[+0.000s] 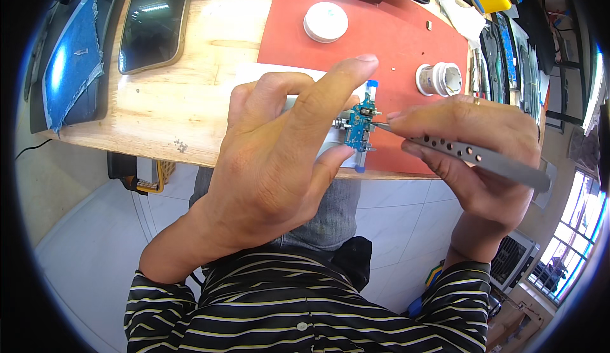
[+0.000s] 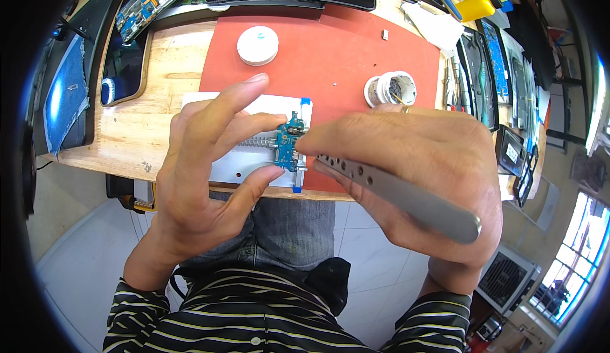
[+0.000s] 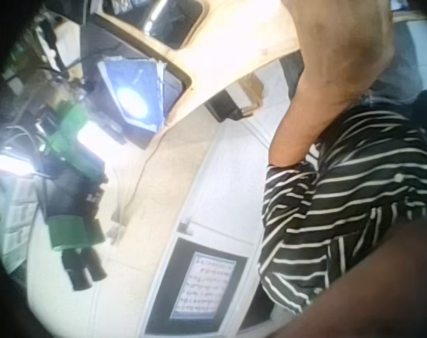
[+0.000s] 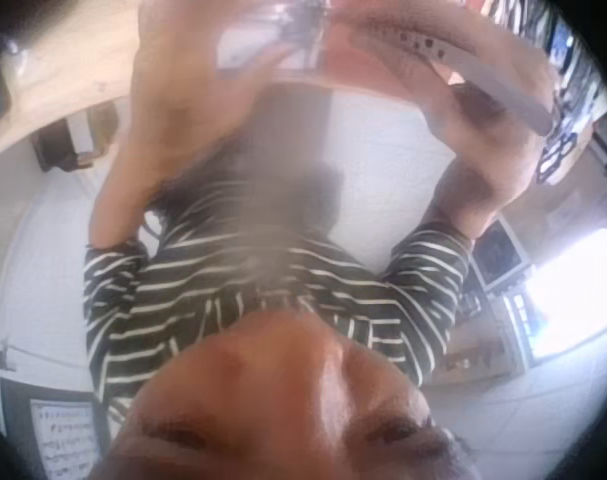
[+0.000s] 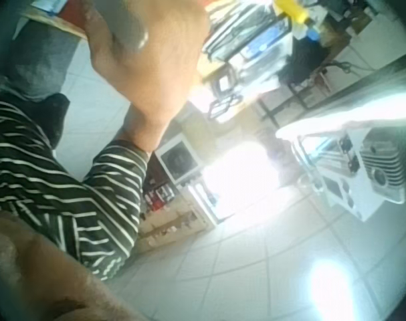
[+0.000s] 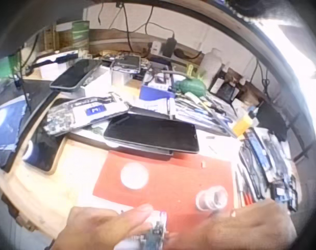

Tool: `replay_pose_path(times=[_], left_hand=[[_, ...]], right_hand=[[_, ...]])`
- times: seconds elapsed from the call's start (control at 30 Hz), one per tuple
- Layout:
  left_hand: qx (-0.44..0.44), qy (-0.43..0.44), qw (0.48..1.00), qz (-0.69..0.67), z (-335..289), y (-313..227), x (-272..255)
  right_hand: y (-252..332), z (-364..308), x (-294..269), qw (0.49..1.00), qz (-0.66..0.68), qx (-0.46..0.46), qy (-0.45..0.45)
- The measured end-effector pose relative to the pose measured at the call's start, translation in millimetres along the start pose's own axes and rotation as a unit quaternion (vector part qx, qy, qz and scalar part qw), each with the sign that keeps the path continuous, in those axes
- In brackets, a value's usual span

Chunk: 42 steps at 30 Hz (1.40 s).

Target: The person solders a small blue circuit board held in a white fixture. They use a soldering iron and tweezers to apply solder to multiple points on the board, then use tweezers to adjust components. The person briefly reaches into a drawer unit to retrieve additional parts.

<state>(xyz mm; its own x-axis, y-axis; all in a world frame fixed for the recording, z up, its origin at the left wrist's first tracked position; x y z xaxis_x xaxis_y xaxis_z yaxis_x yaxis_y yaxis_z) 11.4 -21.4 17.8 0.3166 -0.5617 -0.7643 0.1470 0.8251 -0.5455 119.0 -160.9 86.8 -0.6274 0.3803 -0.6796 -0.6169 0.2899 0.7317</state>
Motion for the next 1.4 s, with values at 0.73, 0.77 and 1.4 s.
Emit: replay_pose_path(times=[0.73,0.77,1.4], left_hand=[[-0.019,0.023,0.999,0.017,4.2,-2.4,-1.7],[-0.020,0.025,0.999,0.019,4.3,-2.5,-1.8],[0.002,0.095,0.984,0.150,0.4,14.3,-38.1]], right_hand=[[-2.8,-12.2,13.0,0.996,0.083,0.039,0.002],[-5.9,-12.3,13.9,0.994,0.091,0.057,0.019],[-70.0,-106.2,-30.0,0.820,0.359,-0.026,-0.446]])
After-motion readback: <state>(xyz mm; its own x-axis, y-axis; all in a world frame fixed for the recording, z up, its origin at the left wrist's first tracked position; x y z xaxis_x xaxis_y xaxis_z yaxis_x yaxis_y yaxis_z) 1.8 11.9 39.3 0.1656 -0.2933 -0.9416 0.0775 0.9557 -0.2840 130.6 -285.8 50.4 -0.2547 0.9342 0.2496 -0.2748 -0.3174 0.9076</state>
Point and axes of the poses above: each hand's wrist, its own z-axis towards the middle knuckle, its own x-axis out of the palm, y = z × x, the point moved 4 cm from there along z, towards the middle knuckle, and after that the axes turned 14 degrees about z, right-handed, at the moved point
